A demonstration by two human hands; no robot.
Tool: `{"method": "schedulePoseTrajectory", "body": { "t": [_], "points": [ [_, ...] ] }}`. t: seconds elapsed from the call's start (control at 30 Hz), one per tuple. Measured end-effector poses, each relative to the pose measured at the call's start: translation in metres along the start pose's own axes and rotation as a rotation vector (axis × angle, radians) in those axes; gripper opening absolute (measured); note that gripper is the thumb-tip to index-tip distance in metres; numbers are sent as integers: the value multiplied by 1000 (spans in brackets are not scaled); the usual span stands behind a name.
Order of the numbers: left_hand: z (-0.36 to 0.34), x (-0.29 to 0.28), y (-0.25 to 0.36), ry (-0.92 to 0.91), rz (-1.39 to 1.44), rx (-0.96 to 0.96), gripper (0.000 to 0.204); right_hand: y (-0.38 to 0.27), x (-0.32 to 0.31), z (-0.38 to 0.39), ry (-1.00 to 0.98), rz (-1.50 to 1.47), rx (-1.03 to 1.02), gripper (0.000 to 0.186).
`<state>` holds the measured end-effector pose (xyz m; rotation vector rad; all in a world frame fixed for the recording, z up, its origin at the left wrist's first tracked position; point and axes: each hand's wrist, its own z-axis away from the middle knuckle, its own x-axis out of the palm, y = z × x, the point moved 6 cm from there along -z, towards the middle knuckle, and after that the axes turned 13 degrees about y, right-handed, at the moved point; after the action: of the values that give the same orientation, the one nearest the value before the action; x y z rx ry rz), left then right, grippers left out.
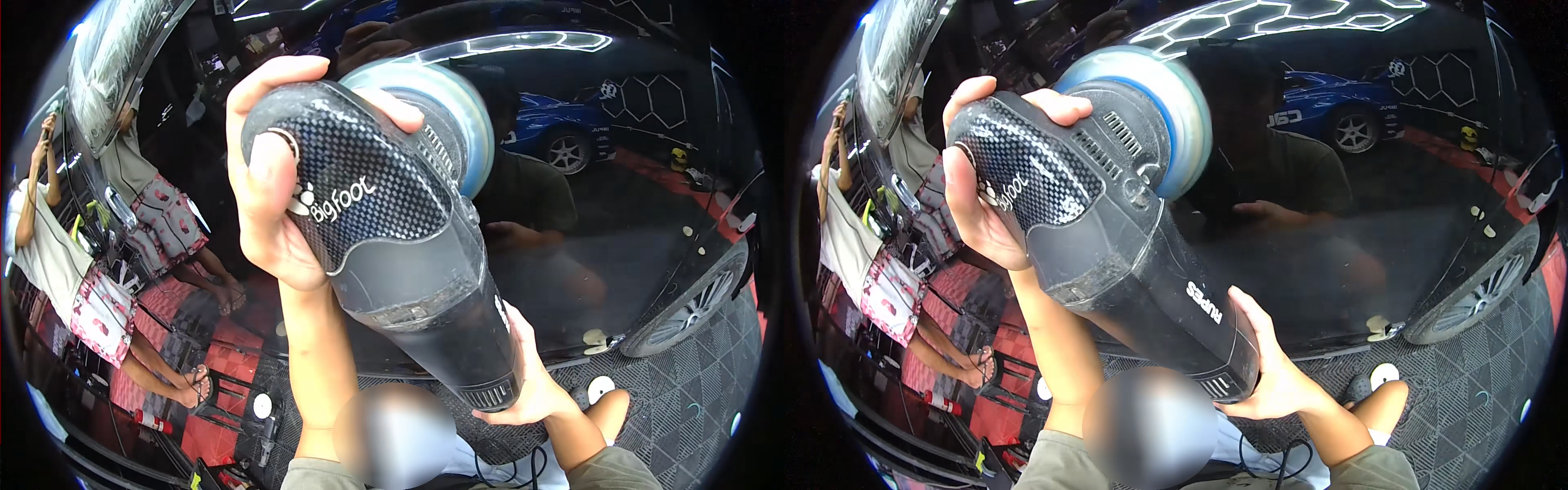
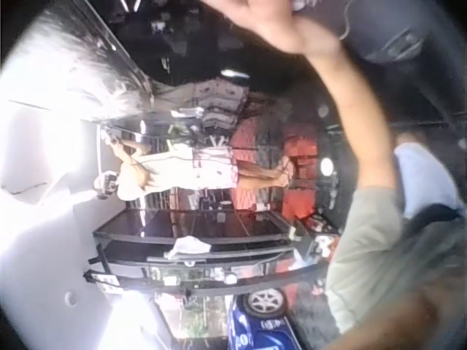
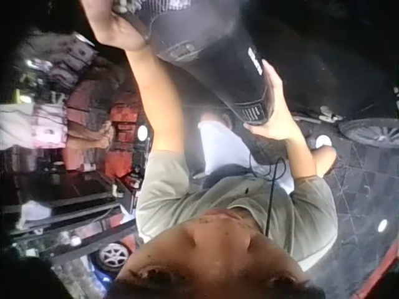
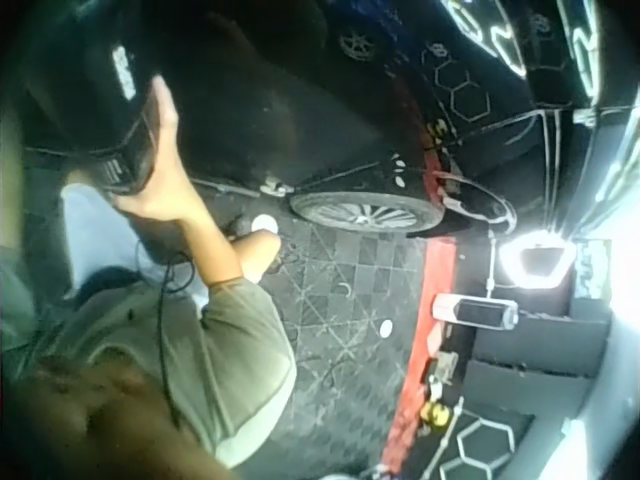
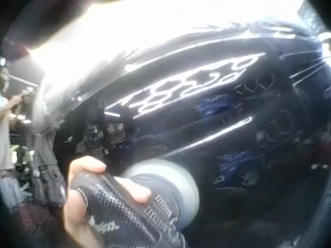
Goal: Using a handheld orbital buffer to polish the side panel of a black car.
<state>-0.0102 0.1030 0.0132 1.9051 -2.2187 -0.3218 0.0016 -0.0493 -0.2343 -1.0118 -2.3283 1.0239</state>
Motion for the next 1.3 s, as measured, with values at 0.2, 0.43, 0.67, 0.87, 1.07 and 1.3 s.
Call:
{"method": "schedulePoseTrajectory", "body": {
  "t": [0.2, 0.43, 0.67, 0.87, 1.07, 1.3],
  "points": [
    [3, -5, 8, 6, 16, 50, 55, -1, 9, -4, -28, -17, 6, 134],
    [2, -12, 13, -5, 29, 55, 55, 0, 15, -8, -18, 22, -21, 134],
    [0, -26, 20, 5, 8, 60, 54, -1, 29, -16, -36, -31, 5, 135],
    [-1, -39, 30, 92, -97, 98, 51, 4, 37, -16, -24, 118, -29, 134],
    [-2, -56, 43, 134, -109, 26, 53, 13, 52, -20, -14, 48, 43, 130],
    [7, -91, 55, 168, 15, -5, 39, 19, 82, -33, -47, 81, 31, 130]
  ]
}}
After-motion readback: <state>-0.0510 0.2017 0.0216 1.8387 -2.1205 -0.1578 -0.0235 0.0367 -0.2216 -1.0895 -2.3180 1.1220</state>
